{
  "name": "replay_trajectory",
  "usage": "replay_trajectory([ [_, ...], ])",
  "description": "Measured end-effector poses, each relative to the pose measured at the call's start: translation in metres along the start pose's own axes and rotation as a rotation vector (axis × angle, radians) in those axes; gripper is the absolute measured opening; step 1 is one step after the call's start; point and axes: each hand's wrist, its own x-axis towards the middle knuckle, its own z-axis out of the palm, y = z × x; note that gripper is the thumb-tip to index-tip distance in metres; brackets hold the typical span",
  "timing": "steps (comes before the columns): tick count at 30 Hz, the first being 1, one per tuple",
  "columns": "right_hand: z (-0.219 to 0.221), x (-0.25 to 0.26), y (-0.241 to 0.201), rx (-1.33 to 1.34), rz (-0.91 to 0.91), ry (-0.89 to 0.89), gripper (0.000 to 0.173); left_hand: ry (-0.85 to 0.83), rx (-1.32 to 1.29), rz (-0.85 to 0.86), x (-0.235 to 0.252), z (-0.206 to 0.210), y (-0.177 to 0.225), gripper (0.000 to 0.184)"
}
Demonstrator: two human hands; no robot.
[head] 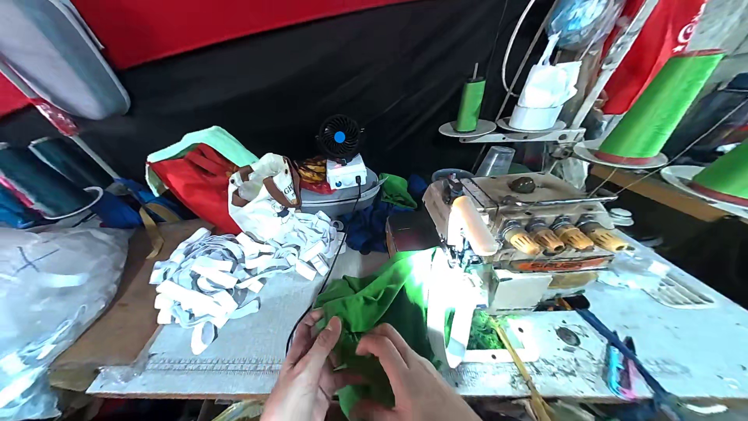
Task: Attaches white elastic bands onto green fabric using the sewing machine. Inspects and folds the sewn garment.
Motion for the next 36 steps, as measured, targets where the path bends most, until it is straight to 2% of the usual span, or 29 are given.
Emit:
replay_trajectory([
  [3,-0.004,-0.005,0.010,0.019,0.074,0.135,0.026,-0.154,0.057,0.096,0.000,0.000,0.006,0.040],
  [5,-0.013,-0.010,0.021,0.211,0.152,0.186,0.019,-0.244,0.391,0.299,0.006,-0.010,0.000,0.038],
  [7,-0.020,-0.015,0.021,0.408,0.281,0.163,0.019,-0.282,0.806,0.615,0.021,-0.016,-0.014,0.040],
  [9,-0.021,-0.020,0.019,0.525,0.376,0.179,0.020,-0.359,1.022,0.823,0.041,-0.017,-0.024,0.044],
  [10,-0.020,-0.024,0.017,0.556,0.412,0.201,0.022,-0.417,1.053,0.866,0.049,-0.017,-0.027,0.038],
  [12,-0.018,-0.036,0.018,0.567,0.464,0.232,0.027,-0.533,1.050,0.893,0.061,-0.018,-0.029,0.017],
  [13,-0.018,-0.043,0.020,0.562,0.482,0.233,0.030,-0.597,1.037,0.893,0.065,-0.019,-0.028,0.013],
  [15,-0.017,-0.056,0.027,0.565,0.503,0.208,0.033,-0.759,0.987,0.838,0.070,-0.018,-0.017,0.018],
  [18,-0.015,-0.068,0.032,0.513,0.488,0.234,0.019,-0.946,0.955,0.696,0.073,-0.013,-0.007,0.020],
  [22,-0.013,-0.065,0.031,0.333,0.430,0.280,0.017,-0.948,1.048,0.671,0.069,-0.002,0.000,0.021],
  [26,-0.014,-0.066,0.032,0.132,0.358,0.249,0.031,-0.900,1.034,0.752,0.074,0.002,-0.003,0.022],
  [29,-0.013,-0.070,0.039,0.115,0.252,0.223,0.039,-0.965,0.979,0.747,0.071,0.007,0.001,0.024],
  [33,-0.027,-0.071,0.031,0.087,0.293,0.142,0.029,-1.074,1.008,0.721,0.062,0.019,0.009,0.022],
  [36,-0.038,-0.068,0.039,-0.216,0.297,0.276,0.033,-1.075,1.084,0.735,0.065,0.020,0.011,0.018],
])
